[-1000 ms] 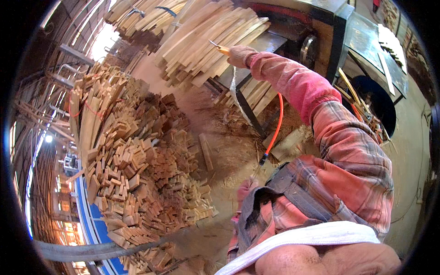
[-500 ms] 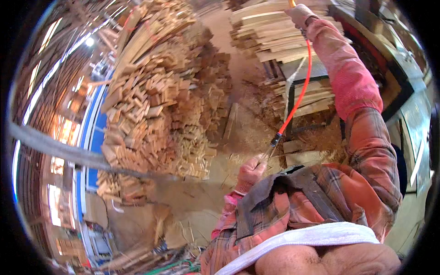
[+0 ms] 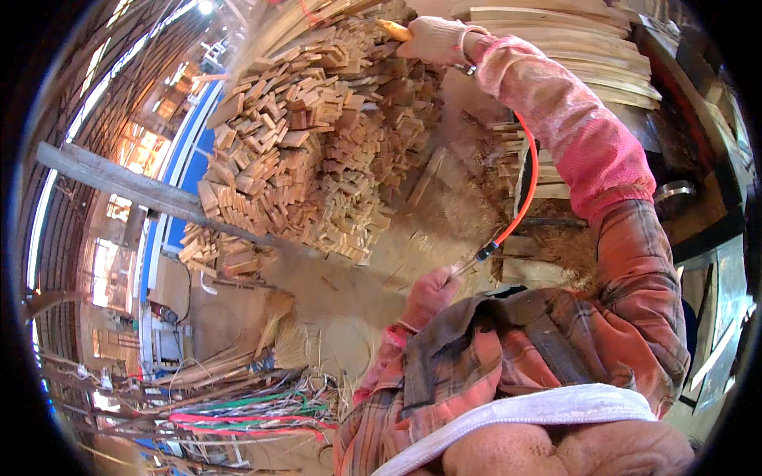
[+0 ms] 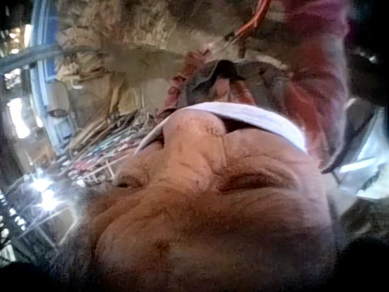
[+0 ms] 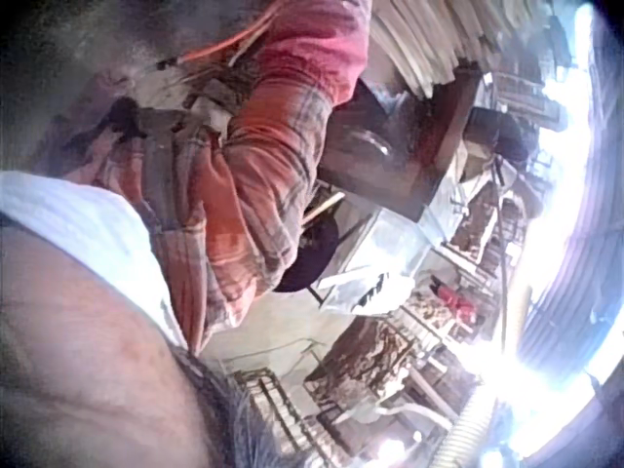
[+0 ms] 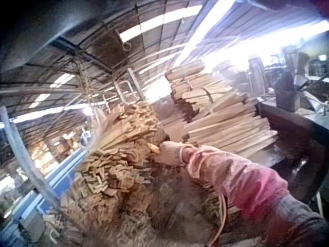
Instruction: The person unties a bundle of wooden planks and places them on a workbench. They then use a handheld air nozzle to blow dust off the planks and the work surface. The person proceeds to pick up individual planks and push them through a machine, likely a planer or saw, to process the wood.
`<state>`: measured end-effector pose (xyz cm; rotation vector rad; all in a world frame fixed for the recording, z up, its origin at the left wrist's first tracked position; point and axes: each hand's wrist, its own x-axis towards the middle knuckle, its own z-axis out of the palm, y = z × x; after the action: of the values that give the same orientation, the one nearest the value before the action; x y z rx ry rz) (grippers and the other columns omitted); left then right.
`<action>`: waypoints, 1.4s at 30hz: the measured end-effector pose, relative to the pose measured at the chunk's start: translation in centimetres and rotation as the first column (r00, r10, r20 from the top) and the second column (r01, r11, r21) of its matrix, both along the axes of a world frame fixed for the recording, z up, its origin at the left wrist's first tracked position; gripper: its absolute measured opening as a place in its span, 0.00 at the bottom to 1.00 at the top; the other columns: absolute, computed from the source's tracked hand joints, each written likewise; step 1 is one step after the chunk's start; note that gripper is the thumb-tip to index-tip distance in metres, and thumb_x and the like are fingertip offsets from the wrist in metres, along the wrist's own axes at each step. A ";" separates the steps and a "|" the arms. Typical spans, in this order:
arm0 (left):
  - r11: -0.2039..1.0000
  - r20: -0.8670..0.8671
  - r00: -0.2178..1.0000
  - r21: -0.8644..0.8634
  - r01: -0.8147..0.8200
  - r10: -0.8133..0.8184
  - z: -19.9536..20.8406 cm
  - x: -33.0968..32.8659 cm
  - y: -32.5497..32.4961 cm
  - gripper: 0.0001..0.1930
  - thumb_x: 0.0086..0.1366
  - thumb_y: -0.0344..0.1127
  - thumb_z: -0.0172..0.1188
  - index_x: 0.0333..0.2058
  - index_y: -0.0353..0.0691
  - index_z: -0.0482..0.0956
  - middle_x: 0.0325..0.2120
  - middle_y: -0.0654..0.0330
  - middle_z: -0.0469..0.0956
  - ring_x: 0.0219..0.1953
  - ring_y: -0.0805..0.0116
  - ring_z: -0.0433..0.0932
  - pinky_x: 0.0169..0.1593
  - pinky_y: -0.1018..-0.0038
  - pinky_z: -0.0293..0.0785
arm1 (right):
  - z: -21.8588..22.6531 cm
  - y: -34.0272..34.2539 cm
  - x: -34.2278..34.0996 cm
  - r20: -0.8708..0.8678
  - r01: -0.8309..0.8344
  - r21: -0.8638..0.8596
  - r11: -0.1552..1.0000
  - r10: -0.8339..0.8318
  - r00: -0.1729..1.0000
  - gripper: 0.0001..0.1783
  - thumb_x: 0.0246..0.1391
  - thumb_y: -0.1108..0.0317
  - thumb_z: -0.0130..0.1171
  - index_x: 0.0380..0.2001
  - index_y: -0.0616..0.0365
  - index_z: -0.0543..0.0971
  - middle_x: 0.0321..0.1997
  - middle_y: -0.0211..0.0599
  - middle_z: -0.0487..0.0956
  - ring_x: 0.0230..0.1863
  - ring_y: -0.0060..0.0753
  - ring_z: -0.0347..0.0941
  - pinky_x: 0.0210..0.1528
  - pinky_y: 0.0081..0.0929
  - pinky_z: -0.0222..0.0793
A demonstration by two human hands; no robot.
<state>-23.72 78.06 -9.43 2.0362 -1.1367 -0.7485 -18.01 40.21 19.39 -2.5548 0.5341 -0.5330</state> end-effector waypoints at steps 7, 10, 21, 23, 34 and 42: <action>0.903 -0.158 0.947 -0.293 -0.314 0.278 -1.2 -2.3 4.0 0.11 0.65 0.38 0.60 0.41 0.38 0.82 0.25 0.64 0.76 0.30 0.79 0.72 0.35 0.75 0.72 | 2.0 -2.7 9.7 0.029 0.085 -0.349 0.933 -0.080 0.996 0.16 0.56 0.60 0.54 0.44 0.56 0.80 0.25 0.40 0.81 0.22 0.39 0.77 0.24 0.39 0.72; 0.893 -0.142 0.901 -0.136 -0.429 0.411 0.9 -3.3 4.3 0.13 0.65 0.41 0.60 0.40 0.38 0.82 0.24 0.63 0.74 0.29 0.79 0.72 0.35 0.75 0.72 | 2.6 -5.3 14.0 -0.011 -0.001 -0.396 0.918 -0.003 1.000 0.19 0.58 0.61 0.54 0.52 0.52 0.76 0.27 0.38 0.81 0.24 0.42 0.78 0.26 0.41 0.71; 0.944 0.045 0.944 -0.047 -0.326 0.328 0.2 -2.5 8.4 0.16 0.64 0.44 0.60 0.46 0.44 0.82 0.35 0.54 0.82 0.36 0.62 0.81 0.40 0.69 0.76 | -3.2 11.1 8.1 -0.102 -0.380 -0.101 0.919 0.371 0.923 0.20 0.53 0.51 0.57 0.31 0.60 0.80 0.19 0.36 0.77 0.20 0.34 0.74 0.25 0.35 0.70; 0.967 0.118 0.960 -0.003 -0.255 0.254 0.2 -0.8 8.1 0.15 0.64 0.43 0.59 0.46 0.44 0.82 0.37 0.52 0.82 0.39 0.57 0.82 0.42 0.67 0.77 | -2.4 11.4 8.2 -0.178 -0.332 -0.035 0.943 0.321 0.930 0.20 0.53 0.51 0.57 0.31 0.60 0.81 0.19 0.37 0.77 0.21 0.34 0.74 0.27 0.36 0.71; 0.939 0.517 0.796 -0.048 -0.342 0.316 -1.8 10.6 18.8 0.10 0.64 0.40 0.58 0.40 0.44 0.82 0.32 0.50 0.81 0.36 0.49 0.80 0.39 0.58 0.76 | -12.3 9.5 11.0 -0.272 0.057 0.301 0.952 0.029 0.962 0.24 0.50 0.47 0.63 0.29 0.62 0.82 0.18 0.31 0.75 0.20 0.26 0.69 0.23 0.33 0.64; 0.910 0.485 0.848 0.217 -0.354 0.214 -2.6 17.1 26.7 0.12 0.60 0.43 0.59 0.41 0.48 0.83 0.33 0.51 0.82 0.39 0.47 0.81 0.43 0.54 0.76 | -14.7 22.6 14.6 -0.047 0.037 0.514 0.857 -0.015 0.999 0.26 0.53 0.44 0.62 0.30 0.62 0.81 0.21 0.30 0.76 0.20 0.25 0.68 0.25 0.31 0.65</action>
<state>-6.62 104.72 -12.06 2.6647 -0.9583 -0.3077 -3.36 62.77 4.70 -2.0478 0.6302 -0.2920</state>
